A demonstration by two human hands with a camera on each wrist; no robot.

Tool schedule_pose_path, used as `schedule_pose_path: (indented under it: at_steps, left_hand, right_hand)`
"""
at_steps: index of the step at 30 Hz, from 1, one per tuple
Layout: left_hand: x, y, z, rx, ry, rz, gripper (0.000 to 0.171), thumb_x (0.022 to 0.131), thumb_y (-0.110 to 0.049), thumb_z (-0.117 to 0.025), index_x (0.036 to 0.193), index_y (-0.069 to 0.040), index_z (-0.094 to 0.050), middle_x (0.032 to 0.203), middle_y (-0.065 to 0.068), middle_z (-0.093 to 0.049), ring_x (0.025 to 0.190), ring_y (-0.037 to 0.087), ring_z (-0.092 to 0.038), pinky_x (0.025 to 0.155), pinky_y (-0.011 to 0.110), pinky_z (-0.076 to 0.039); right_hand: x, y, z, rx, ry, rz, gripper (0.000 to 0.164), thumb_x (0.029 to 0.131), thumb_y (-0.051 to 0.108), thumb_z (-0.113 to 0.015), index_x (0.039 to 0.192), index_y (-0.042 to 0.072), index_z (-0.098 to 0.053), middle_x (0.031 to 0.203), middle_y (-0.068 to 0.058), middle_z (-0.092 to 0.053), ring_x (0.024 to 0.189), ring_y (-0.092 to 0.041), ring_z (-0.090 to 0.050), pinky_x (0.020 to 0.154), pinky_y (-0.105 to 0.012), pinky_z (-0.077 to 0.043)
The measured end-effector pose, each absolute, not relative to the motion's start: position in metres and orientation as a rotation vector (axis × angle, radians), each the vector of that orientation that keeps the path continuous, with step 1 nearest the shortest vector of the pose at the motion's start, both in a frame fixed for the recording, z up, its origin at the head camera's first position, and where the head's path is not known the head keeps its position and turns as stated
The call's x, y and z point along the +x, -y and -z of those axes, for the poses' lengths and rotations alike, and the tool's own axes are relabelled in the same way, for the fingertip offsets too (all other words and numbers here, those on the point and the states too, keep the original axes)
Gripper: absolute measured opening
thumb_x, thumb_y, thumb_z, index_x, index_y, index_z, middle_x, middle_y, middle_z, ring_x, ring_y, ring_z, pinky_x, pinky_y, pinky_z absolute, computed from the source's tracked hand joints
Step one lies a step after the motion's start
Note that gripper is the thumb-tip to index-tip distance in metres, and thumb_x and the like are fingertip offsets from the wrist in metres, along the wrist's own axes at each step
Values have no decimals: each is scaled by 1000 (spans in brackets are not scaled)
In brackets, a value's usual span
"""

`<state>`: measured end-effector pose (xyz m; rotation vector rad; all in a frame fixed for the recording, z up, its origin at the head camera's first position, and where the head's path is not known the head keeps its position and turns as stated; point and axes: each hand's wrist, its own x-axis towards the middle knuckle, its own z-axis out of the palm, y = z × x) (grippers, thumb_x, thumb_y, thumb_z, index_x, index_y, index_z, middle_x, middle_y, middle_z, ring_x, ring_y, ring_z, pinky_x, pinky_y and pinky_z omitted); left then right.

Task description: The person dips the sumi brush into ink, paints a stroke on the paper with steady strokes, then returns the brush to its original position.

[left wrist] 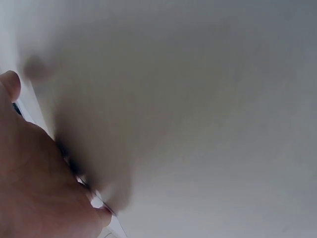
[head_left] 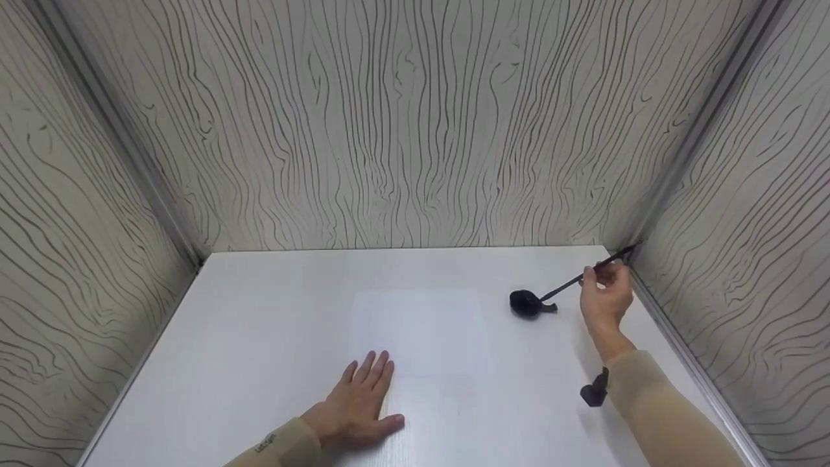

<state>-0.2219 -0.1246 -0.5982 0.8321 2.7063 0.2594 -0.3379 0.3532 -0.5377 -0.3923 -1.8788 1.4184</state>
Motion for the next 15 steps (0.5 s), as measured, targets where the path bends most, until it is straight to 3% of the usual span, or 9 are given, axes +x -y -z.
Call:
schedule_pose_path:
  at_steps: [9, 15]
  left_hand:
    - [-221, 126, 596, 824, -2683, -292, 109, 106, -79, -43, 180, -4, -17, 192, 17, -9, 179, 43, -11, 143, 68, -15]
    - [-221, 127, 597, 826, -2686, -296, 110, 105, -80, -44, 180, -3, -16, 191, 18, -9, 179, 44, -10, 143, 68, -14]
  right_hand:
    - [-333, -352, 541, -402, 1922, -1400, 20, 112, 8, -64, 127, -4, -59, 115, -7, -66, 95, 5, -63, 80, -3, -57]
    - [-330, -358, 536, -422, 1901, -1384, 19, 111, 8, -65, 126, -3, -60, 113, -1, -66, 94, 7, -64, 80, -3, -56]
